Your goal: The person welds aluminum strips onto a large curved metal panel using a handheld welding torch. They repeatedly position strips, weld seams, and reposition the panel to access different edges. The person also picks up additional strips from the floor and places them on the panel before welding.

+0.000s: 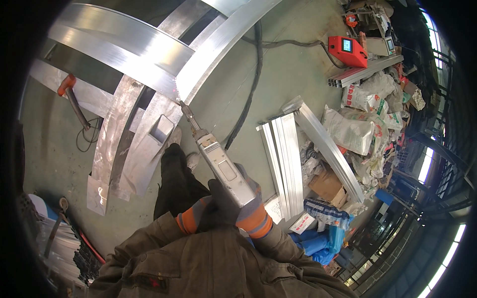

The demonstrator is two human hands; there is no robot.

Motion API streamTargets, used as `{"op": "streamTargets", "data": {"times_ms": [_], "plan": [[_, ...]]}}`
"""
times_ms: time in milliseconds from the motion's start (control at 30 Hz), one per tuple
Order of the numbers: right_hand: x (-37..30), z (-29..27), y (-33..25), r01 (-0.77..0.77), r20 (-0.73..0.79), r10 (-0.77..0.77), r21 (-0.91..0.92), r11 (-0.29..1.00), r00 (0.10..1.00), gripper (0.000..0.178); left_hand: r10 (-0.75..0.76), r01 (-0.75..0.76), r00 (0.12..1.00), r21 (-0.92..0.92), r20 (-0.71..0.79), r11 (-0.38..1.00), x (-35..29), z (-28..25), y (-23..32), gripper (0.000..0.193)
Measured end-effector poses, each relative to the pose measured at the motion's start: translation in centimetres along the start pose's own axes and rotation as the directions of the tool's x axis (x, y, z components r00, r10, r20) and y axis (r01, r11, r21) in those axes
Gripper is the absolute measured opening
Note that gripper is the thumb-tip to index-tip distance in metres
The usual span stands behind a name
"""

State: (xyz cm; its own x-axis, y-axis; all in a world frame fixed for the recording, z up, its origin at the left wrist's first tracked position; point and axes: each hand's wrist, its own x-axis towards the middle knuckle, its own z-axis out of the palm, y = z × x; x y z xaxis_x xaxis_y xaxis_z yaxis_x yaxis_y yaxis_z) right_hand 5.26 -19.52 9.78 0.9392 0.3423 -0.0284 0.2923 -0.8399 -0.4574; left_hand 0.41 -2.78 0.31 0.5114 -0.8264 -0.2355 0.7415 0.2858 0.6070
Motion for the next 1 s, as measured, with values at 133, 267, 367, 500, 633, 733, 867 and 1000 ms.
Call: {"op": "streamTargets", "data": {"times_ms": [133,267,367,500,633,733,867,1000], "plan": [[-0.2,0.9,0.2,-0.065,0.028,0.064,0.054,0.996,0.998,0.036,-0.025,0.022,0.998,-0.066,-0.057,0.998,-0.2,-0.2,-0.3,0.033],[0.1,0.9,-0.1,-0.189,0.077,0.178,0.171,0.967,0.981,0.032,-0.002,-0.001,0.999,-0.065,-0.052,0.998,-0.2,-0.4,-0.3,0.033],[0.3,0.9,-0.5,-0.361,0.131,0.337,0.311,0.879,0.932,0.031,0.011,-0.011,0.999,-0.012,-0.034,1.000,0.0,-0.7,-0.4,0.039],[0.4,0.9,-0.5,-0.407,0.159,0.375,0.334,0.850,0.913,0.031,0.014,-0.014,1.000,-0.018,0.013,1.000,0.0,-1.1,-0.6,0.051],[0.4,1.2,-0.1,-0.228,0.082,0.215,0.223,0.948,0.973,0.030,-0.017,0.018,0.999,-0.012,0.027,1.000,-0.1,-1.2,-1.0,0.051],[0.4,1.3,-0.2,-0.403,0.136,0.379,0.335,0.852,0.915,0.029,0.015,-0.015,1.000,0.004,0.018,1.000,0.0,-1.2,-1.3,0.051],[0.5,1.3,-0.1,-0.250,0.067,0.242,0.172,0.953,0.968,0.029,0.051,-0.049,0.998,-0.088,0.024,0.995,0.2,-1.0,-1.2,0.047],[0.6,1.3,0.2,-0.238,0.077,0.228,0.160,0.958,0.971,0.027,0.013,-0.012,1.000,-0.117,0.003,0.993,0.3,-0.7,-0.4,0.032]]}}
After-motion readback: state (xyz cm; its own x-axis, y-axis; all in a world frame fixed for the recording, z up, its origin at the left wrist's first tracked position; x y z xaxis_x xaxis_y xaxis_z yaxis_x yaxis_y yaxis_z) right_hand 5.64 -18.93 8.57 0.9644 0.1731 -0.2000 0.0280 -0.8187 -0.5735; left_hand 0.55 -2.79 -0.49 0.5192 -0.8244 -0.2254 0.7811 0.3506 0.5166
